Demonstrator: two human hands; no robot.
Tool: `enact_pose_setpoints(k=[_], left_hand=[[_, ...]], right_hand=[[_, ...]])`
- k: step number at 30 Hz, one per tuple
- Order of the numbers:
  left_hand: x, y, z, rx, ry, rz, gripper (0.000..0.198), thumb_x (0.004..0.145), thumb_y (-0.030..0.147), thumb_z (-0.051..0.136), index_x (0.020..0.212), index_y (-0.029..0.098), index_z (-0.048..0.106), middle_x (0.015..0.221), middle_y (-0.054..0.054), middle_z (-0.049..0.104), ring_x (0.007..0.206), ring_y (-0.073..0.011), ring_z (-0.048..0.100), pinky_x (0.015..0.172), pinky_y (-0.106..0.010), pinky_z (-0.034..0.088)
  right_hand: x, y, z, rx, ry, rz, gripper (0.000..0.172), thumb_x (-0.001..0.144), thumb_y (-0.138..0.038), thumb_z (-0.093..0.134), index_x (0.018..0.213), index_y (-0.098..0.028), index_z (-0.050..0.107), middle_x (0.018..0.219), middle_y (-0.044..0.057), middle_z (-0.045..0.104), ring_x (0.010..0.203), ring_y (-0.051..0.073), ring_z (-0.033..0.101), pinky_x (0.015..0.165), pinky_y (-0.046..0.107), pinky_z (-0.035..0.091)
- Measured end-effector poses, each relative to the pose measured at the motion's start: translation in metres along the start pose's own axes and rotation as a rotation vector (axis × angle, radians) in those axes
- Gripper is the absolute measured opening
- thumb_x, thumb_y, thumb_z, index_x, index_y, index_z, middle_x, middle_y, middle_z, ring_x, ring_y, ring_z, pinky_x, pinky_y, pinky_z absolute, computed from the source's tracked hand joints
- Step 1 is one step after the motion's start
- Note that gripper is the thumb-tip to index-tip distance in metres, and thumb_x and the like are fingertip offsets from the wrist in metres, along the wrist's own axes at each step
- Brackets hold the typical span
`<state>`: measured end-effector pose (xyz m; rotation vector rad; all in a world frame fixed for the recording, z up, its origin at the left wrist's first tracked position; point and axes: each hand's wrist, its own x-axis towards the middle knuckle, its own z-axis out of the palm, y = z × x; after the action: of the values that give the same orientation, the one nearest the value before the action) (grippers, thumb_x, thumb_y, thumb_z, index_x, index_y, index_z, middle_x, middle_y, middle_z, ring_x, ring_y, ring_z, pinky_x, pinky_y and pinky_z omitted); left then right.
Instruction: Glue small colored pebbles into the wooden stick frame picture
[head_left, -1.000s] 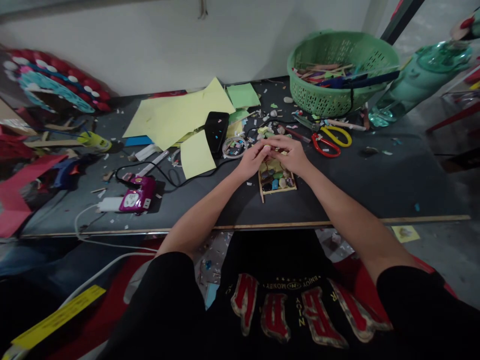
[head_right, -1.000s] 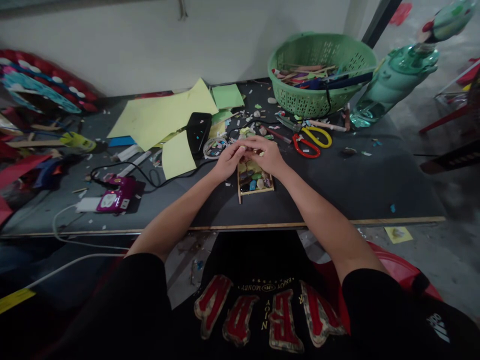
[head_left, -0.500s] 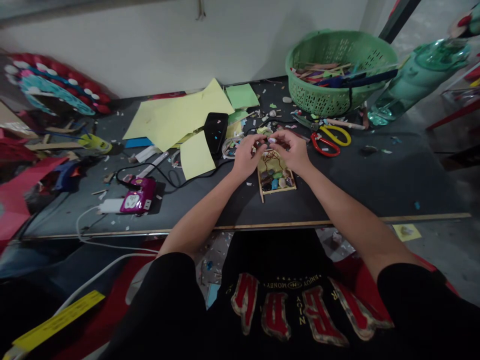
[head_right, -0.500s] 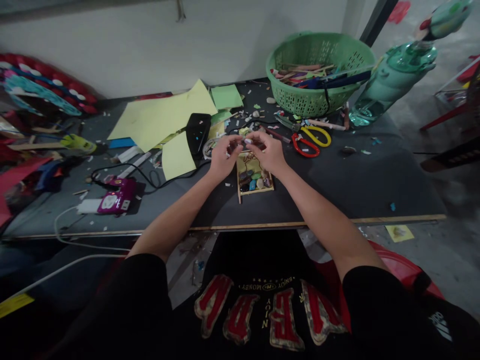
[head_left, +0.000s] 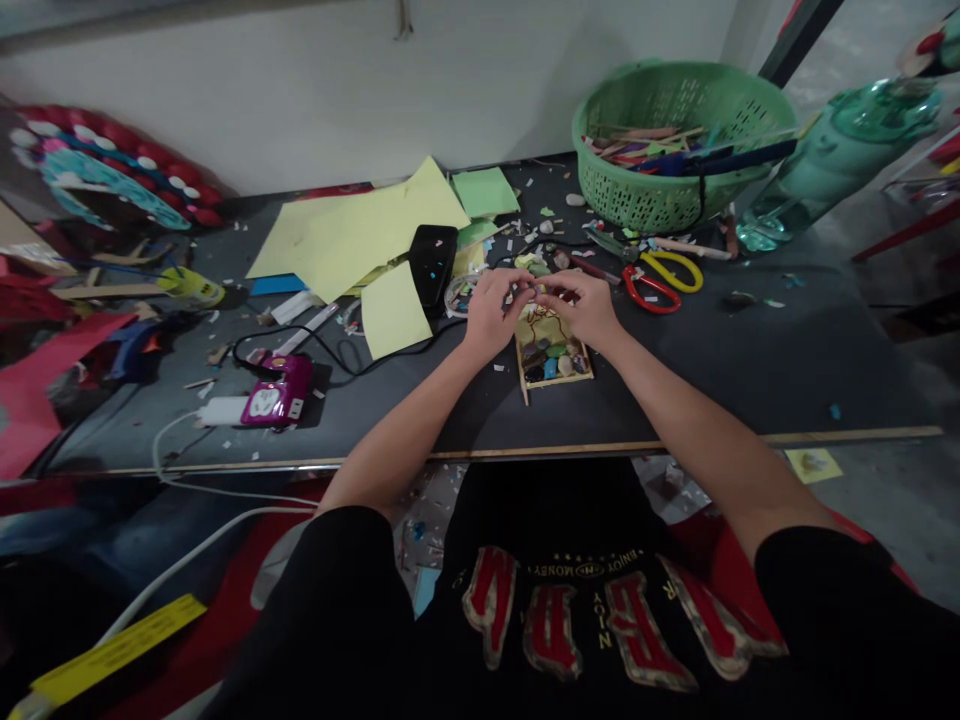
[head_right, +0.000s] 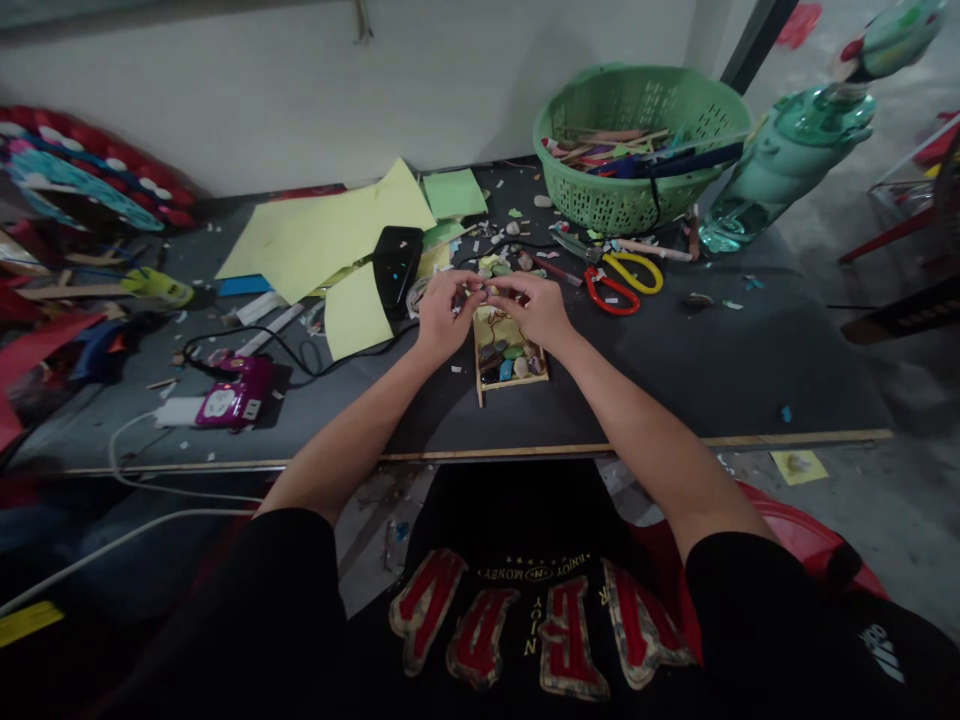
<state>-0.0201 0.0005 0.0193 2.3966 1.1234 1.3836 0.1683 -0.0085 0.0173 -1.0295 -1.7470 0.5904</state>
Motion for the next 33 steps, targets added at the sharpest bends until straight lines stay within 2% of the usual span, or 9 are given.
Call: enact_pose_setpoints(k=[4,7,10,17,24,33], left_hand=[[0.0002,-0.0007,0.0012,-0.098,-0.007,-0.041,0.01,0.095,0.03,0.059,0.092,0.021,0.056,0.093,-0.004,0.067,0.084,-0.0156,0.059,0.078,-0.031,0.047],[-0.0001,-0.0021,0.003,-0.138,-0.003,-0.028,0.019,0.093,0.026,0.06,0.081,0.021,0.046,0.088,-0.003,0.066,0.083,-0.0146,0.059,0.076,-0.03,0.046],[-0.0005,-0.0027,0.0042,-0.142,0.004,-0.031,0.023,0.091,0.023,0.061,0.079,0.022,0.041,0.088,-0.003,0.066,0.083,-0.0144,0.058,0.076,-0.031,0.046],[-0.0001,-0.0011,0.0051,-0.179,0.015,-0.048,0.023,0.091,0.022,0.061,0.08,0.022,0.041,0.088,-0.002,0.065,0.083,-0.0143,0.058,0.076,-0.031,0.046],[0.0002,-0.0009,0.0045,-0.157,0.025,-0.065,0.024,0.092,0.028,0.062,0.08,0.022,0.042,0.086,-0.002,0.064,0.081,-0.0143,0.057,0.074,-0.031,0.045],[0.0003,0.002,0.002,-0.143,0.006,-0.048,0.023,0.093,0.027,0.061,0.079,0.022,0.044,0.088,-0.003,0.067,0.084,-0.0154,0.06,0.078,-0.032,0.047]], right_hand=[[0.0002,0.0025,0.0015,0.011,-0.001,-0.045,0.053,0.084,-0.068,0.061,0.102,-0.022,0.078,0.094,0.007,0.076,0.08,0.02,0.068,0.065,0.032,0.053],[0.0001,0.0018,0.0021,-0.021,0.002,-0.055,0.054,0.085,-0.069,0.059,0.1,-0.022,0.079,0.095,0.007,0.076,0.08,0.02,0.069,0.067,0.033,0.054],[-0.0002,0.0007,0.0021,-0.043,-0.008,-0.055,0.052,0.086,-0.067,0.058,0.101,-0.022,0.078,0.098,0.007,0.076,0.084,0.021,0.069,0.072,0.034,0.055],[-0.0003,0.0006,0.0014,-0.03,-0.022,-0.079,0.044,0.089,-0.06,0.06,0.104,-0.022,0.078,0.1,0.007,0.076,0.085,0.02,0.069,0.071,0.034,0.055],[0.0002,-0.0041,0.0006,-0.054,-0.032,-0.038,0.05,0.088,-0.066,0.057,0.103,-0.024,0.078,0.1,0.007,0.076,0.084,0.021,0.069,0.072,0.035,0.055],[-0.0001,-0.0033,0.0011,-0.051,-0.012,-0.062,0.047,0.088,-0.064,0.058,0.101,-0.023,0.078,0.1,0.007,0.077,0.088,0.022,0.07,0.072,0.035,0.055]])
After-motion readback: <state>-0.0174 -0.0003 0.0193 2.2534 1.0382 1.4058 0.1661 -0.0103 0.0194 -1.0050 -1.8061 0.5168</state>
